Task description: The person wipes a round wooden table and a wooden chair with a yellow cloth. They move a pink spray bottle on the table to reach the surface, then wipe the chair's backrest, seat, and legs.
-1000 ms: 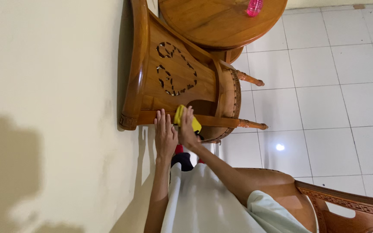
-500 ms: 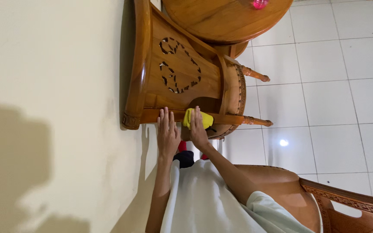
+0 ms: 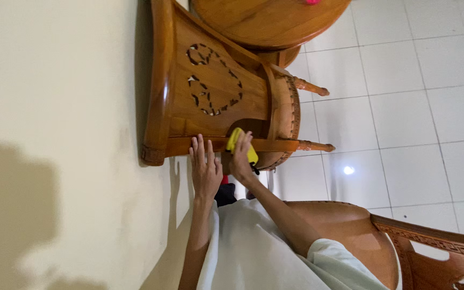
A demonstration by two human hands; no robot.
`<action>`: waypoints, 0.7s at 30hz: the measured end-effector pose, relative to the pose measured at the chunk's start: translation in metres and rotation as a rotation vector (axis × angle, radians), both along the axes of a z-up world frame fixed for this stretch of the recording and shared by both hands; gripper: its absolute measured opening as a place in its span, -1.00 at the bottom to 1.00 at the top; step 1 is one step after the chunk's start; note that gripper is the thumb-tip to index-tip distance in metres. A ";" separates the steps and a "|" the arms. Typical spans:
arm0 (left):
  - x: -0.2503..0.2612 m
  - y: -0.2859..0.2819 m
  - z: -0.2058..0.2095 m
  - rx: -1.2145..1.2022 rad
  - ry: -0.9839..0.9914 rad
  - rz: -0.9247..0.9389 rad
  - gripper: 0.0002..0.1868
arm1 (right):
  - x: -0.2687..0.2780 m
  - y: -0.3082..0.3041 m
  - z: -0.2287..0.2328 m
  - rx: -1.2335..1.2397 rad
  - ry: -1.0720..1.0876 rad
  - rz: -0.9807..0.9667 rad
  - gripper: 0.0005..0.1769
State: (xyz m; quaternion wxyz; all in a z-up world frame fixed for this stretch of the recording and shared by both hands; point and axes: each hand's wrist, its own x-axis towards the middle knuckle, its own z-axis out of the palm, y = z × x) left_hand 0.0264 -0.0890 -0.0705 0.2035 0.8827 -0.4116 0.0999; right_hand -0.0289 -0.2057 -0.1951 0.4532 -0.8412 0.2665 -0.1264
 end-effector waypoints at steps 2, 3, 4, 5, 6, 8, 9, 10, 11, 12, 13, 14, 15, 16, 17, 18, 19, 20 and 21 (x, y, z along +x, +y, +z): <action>-0.003 -0.003 0.000 0.015 0.066 -0.031 -0.39 | 0.001 0.010 0.023 -0.056 -0.117 0.039 0.17; -0.003 -0.004 -0.001 0.024 0.095 -0.041 -0.39 | 0.004 0.014 0.033 -0.084 -0.179 0.064 0.16; -0.002 -0.006 -0.001 0.025 0.107 -0.040 -0.39 | 0.005 0.017 0.042 -0.081 -0.212 0.082 0.12; -0.002 -0.008 0.000 0.029 0.119 -0.037 -0.38 | 0.006 0.022 0.049 -0.075 -0.245 0.101 0.08; -0.002 -0.008 0.000 0.033 0.131 -0.034 -0.37 | 0.006 0.024 0.052 -0.069 -0.278 0.121 0.04; 0.001 -0.007 -0.004 0.070 0.144 -0.018 -0.36 | 0.005 0.020 0.043 -0.141 -0.257 0.148 0.06; 0.001 -0.006 -0.006 0.089 0.153 -0.006 -0.35 | 0.002 0.017 0.035 -0.175 -0.245 0.166 0.07; 0.000 -0.005 -0.008 0.083 0.151 -0.017 -0.35 | -0.001 0.015 0.026 -0.221 -0.238 0.164 0.08; 0.002 -0.006 -0.009 0.076 0.146 -0.028 -0.35 | -0.002 0.013 0.017 -0.269 -0.234 0.162 0.09; 0.005 -0.007 -0.010 0.069 0.140 -0.038 -0.34 | -0.004 0.009 0.008 -0.316 -0.231 0.160 0.10; 0.004 -0.005 -0.010 0.070 0.140 -0.040 -0.33 | -0.010 0.006 0.000 -0.327 -0.180 0.151 0.08; 0.004 -0.005 -0.010 0.071 0.140 -0.042 -0.31 | -0.016 0.002 -0.006 -0.338 -0.129 0.141 0.07; 0.003 -0.003 -0.008 0.073 0.140 -0.043 -0.30 | -0.021 -0.001 -0.009 -0.347 -0.079 0.132 0.08; 0.003 -0.002 -0.007 0.079 0.134 -0.040 -0.30 | -0.026 -0.003 -0.011 -0.322 -0.091 0.125 0.09; 0.004 -0.004 -0.007 0.081 0.127 -0.043 -0.30 | -0.028 -0.008 -0.013 -0.301 -0.103 0.112 0.10; 0.004 -0.005 -0.006 0.083 0.119 -0.047 -0.29 | -0.030 -0.012 -0.014 -0.281 -0.115 0.100 0.10; 0.004 -0.007 -0.006 0.092 0.122 -0.037 -0.29 | -0.031 -0.016 -0.015 -0.237 -0.095 0.068 0.10; 0.003 -0.007 -0.006 0.101 0.125 -0.027 -0.29 | -0.033 -0.019 -0.016 -0.192 -0.076 0.037 0.09; 0.003 -0.008 -0.007 0.109 0.127 -0.018 -0.29 | -0.032 -0.022 -0.019 -0.149 -0.059 0.004 0.09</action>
